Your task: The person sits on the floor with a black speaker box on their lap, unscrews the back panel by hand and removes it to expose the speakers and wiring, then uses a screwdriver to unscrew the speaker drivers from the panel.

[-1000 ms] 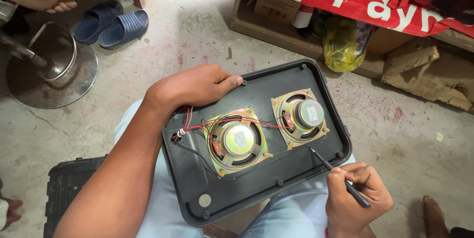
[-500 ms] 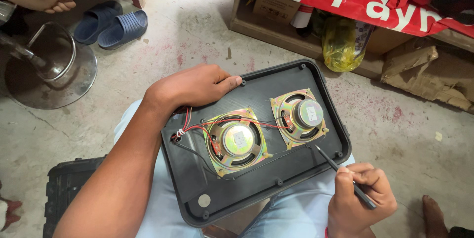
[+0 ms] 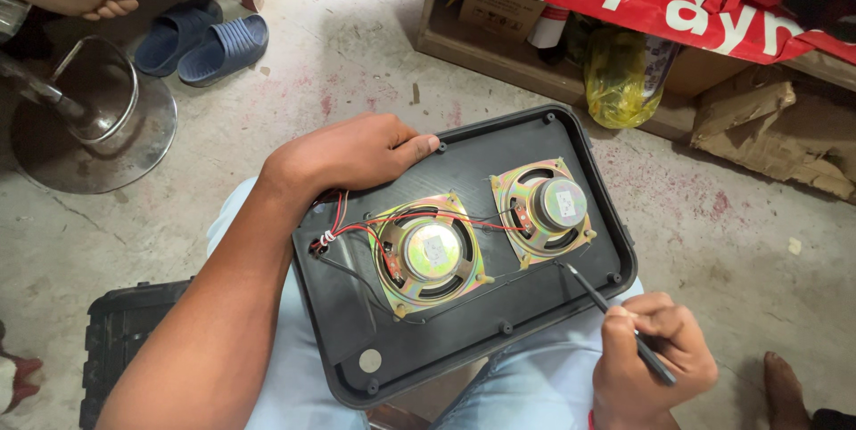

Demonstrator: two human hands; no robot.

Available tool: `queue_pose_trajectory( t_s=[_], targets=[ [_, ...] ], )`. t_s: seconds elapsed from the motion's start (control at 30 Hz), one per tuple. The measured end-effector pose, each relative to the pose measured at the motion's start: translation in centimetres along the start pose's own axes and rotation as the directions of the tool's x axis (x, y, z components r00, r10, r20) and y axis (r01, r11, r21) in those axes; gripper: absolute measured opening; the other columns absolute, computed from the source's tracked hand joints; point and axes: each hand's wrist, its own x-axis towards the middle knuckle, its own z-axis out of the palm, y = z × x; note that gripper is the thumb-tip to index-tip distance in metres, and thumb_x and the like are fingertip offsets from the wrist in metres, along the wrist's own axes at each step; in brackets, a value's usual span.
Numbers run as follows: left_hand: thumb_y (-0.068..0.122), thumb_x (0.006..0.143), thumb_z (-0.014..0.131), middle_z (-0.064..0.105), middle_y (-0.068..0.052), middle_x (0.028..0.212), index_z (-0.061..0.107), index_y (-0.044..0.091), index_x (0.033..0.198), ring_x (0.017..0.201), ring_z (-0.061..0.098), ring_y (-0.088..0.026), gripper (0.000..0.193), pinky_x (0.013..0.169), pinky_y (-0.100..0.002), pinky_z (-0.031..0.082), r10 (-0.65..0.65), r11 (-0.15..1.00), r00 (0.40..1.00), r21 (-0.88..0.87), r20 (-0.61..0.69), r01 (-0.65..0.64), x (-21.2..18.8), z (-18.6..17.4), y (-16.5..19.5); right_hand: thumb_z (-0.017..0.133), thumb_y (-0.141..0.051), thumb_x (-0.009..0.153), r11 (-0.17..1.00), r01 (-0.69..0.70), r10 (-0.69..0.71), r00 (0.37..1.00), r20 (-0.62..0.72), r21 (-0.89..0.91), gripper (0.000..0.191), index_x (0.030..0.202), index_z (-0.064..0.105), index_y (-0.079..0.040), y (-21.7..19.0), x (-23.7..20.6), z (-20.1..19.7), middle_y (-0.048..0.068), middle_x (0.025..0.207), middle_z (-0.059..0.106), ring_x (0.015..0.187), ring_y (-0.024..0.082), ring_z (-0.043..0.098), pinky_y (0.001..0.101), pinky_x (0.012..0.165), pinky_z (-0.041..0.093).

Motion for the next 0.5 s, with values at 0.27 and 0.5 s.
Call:
queue_pose_trajectory(
  t_s=[0.27, 0.5],
  targets=[
    [0.049, 0.1, 0.046, 0.076, -0.019, 0.092, 0.074, 0.007, 0.109, 0.081, 0.072, -0.033, 0.052, 0.08, -0.045, 0.053, 0.013, 1.0, 1.0, -0.005, -0.006, -0.013, 0.0, 0.02, -0.36, 0.061, 0.015, 0.091, 0.999, -0.041, 0.041, 0.999, 0.001, 0.006, 0.03, 0.076, 0.042, -0.001, -0.54, 0.06, 0.39, 0.013, 0.073, 0.059, 0.066, 0.007, 0.048, 0.0204, 0.064, 0.037],
    [0.049, 0.1, 0.046, 0.076, -0.018, 0.094, 0.074, 0.007, 0.109, 0.082, 0.071, -0.032, 0.051, 0.079, -0.044, 0.052, 0.03, 1.0, 0.999, -0.002, -0.011, -0.03, 0.07, 0.05, -0.47, 0.063, 0.014, 0.091, 0.998, -0.058, 0.059, 0.998, 0.027, -0.027, 0.027, 0.077, 0.046, 0.0, -0.79, 0.05, 0.51, 0.012, 0.074, 0.06, 0.066, 0.007, 0.051, 0.0203, 0.064, 0.038]
  ],
)
